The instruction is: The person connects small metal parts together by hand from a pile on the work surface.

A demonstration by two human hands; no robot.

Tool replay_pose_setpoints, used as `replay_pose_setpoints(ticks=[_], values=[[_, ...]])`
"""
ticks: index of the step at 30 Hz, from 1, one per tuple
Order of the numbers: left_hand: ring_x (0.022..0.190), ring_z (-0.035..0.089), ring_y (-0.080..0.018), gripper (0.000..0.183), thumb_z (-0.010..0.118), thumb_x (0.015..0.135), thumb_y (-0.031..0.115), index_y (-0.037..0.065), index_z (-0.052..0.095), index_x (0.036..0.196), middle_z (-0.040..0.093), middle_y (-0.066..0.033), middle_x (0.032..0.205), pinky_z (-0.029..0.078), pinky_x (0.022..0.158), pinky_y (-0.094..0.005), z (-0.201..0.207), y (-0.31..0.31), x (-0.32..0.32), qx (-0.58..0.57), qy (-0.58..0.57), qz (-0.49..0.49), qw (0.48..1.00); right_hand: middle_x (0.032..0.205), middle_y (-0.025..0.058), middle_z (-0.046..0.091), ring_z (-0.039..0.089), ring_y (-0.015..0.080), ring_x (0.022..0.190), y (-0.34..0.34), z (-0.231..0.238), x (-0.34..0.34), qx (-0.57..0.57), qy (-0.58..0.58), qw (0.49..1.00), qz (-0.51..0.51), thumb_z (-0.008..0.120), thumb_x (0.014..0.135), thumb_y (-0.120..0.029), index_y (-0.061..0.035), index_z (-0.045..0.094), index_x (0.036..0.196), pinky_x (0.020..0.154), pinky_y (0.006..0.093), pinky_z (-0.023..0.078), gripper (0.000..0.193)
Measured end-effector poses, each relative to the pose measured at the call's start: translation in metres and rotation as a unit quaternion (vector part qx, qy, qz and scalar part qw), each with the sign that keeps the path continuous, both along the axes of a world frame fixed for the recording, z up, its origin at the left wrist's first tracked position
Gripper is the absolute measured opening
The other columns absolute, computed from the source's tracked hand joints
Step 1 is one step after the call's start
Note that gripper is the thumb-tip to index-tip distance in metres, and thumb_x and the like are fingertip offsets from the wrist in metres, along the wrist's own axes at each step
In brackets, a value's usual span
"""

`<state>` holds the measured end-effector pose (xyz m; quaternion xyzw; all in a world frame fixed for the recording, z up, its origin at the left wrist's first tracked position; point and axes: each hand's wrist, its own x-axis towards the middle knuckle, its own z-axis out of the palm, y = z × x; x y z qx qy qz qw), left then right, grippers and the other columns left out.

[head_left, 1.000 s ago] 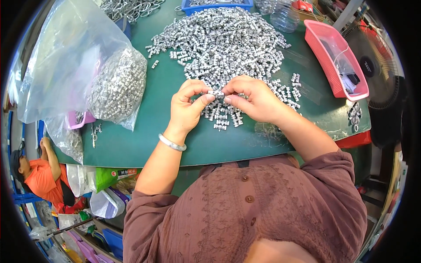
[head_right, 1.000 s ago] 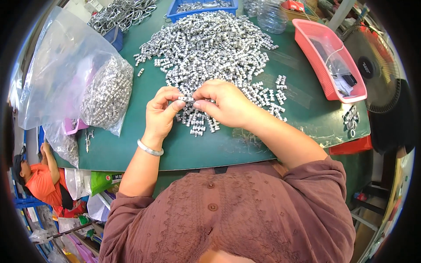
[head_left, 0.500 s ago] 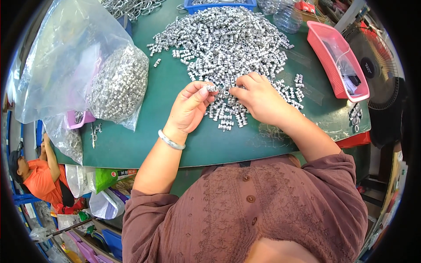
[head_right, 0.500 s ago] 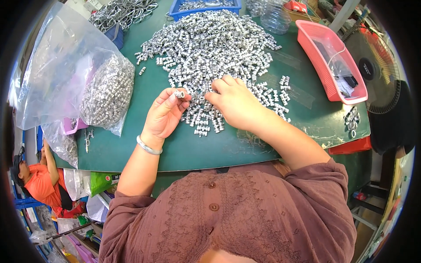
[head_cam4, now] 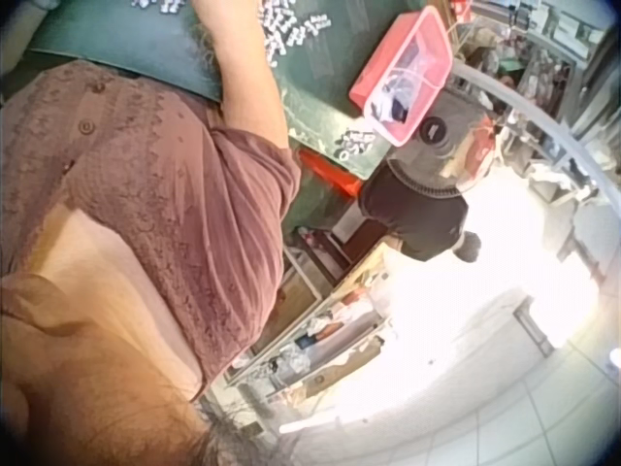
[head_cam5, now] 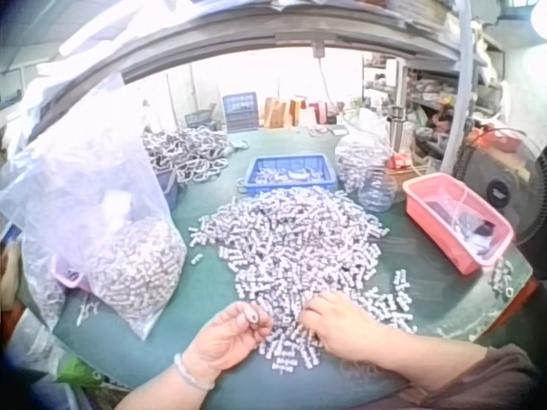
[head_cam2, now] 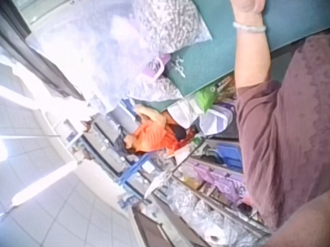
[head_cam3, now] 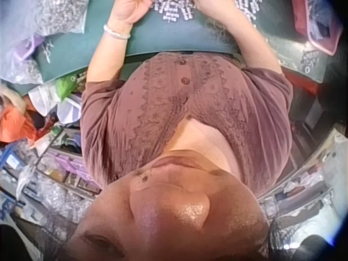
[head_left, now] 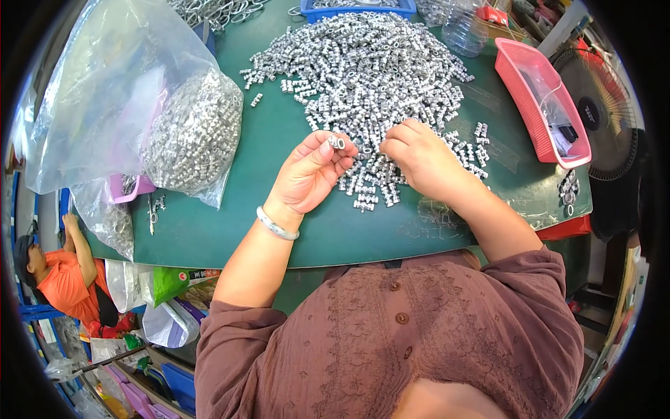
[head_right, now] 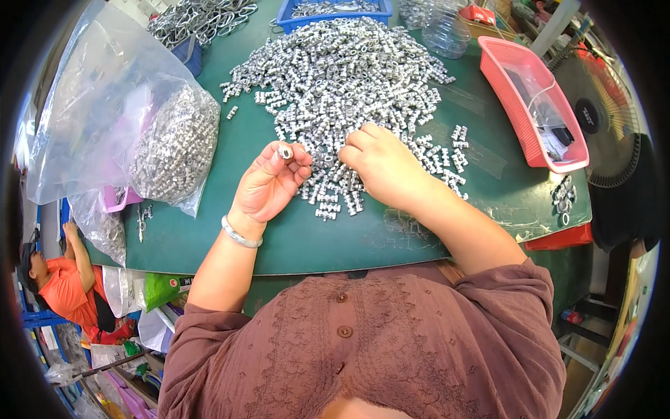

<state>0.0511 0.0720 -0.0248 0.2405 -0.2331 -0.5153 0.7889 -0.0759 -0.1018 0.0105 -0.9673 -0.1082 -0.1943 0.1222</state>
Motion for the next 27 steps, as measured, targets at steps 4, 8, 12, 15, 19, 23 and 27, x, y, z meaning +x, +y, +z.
replay_pose_setpoints(ticks=[4,8,12,15,19,23,27], values=[[0.091,0.054,-0.0214,0.01,0.051,0.083,0.011,0.005,0.052,0.091,0.054,-0.0098,0.096,0.046,0.077,-0.0285,0.008,0.0,-0.002,0.031,0.03,0.028,0.999,0.084,0.01,0.057,0.055,0.0266,0.079,-0.001,0.001,-0.001,0.156,-0.016,0.987,-0.026,0.053,0.073,0.001,-0.0002,0.055,0.091,0.071,0.0333,0.044,0.018],[0.082,0.056,-0.0192,0.015,0.05,0.079,0.006,0.005,0.05,0.094,0.055,-0.0103,0.093,0.047,0.065,-0.0247,0.015,0.001,-0.003,0.071,0.065,0.016,0.995,0.089,0.0087,0.06,0.059,0.0165,0.085,0.003,-0.001,-0.002,0.564,0.063,0.822,-0.048,0.052,0.081,0.001,0.0026,0.054,0.096,0.074,0.026,0.046,0.016],[0.07,0.053,-0.0132,0.012,0.052,0.08,0.009,0.006,0.051,0.092,0.056,-0.0064,0.084,0.042,0.054,-0.0201,0.011,-0.002,-0.01,0.12,0.002,0.026,0.992,0.091,0.0074,0.059,0.057,0.0132,0.087,0.009,0.008,-0.001,0.67,0.093,0.736,-0.011,0.052,0.081,0.001,0.0026,0.052,0.101,0.076,0.0244,0.046,0.02],[0.054,0.045,-0.0066,0.013,0.059,0.08,0.016,0.008,0.053,0.089,0.054,-0.0006,0.07,0.034,0.045,-0.0167,0.015,-0.007,-0.023,0.194,-0.067,0.045,0.978,0.093,0.008,0.058,0.057,0.0146,0.089,0.013,0.003,0.0,0.655,0.068,0.752,0.002,0.052,0.081,0.001,0.0011,0.051,0.103,0.072,0.0255,0.046,0.021],[0.053,0.043,-0.0062,0.008,0.057,0.082,0.014,0.008,0.055,0.087,0.053,-0.0012,0.069,0.033,0.045,-0.0168,0.014,-0.008,-0.03,0.184,-0.096,0.069,0.976,0.097,0.0089,0.057,0.056,0.0153,0.091,0.02,0.003,0.0,0.635,0.06,0.77,0.021,0.051,0.082,0.001,0.001,0.05,0.104,0.075,0.0269,0.046,0.022],[0.053,0.043,-0.0064,0.007,0.054,0.084,0.013,0.008,0.055,0.088,0.053,-0.0016,0.071,0.033,0.045,-0.0167,0.014,-0.006,-0.025,0.193,-0.081,0.082,0.974,0.092,0.0076,0.059,0.056,0.0113,0.087,0.021,0.002,0.002,0.643,0.047,0.764,0.033,0.05,0.082,0.001,0.0018,0.052,0.1,0.076,0.0242,0.046,0.018],[0.058,0.045,-0.0068,0.009,0.053,0.085,0.015,0.007,0.055,0.089,0.055,-0.0017,0.075,0.035,0.047,-0.0169,0.012,-0.004,-0.021,0.156,-0.01,0.044,0.987,0.094,0.0084,0.057,0.054,0.0214,0.09,0.007,0.002,0.001,0.406,0.001,0.914,-0.016,0.053,0.077,0.002,-0.0016,0.056,0.095,0.078,0.0323,0.044,0.018]])
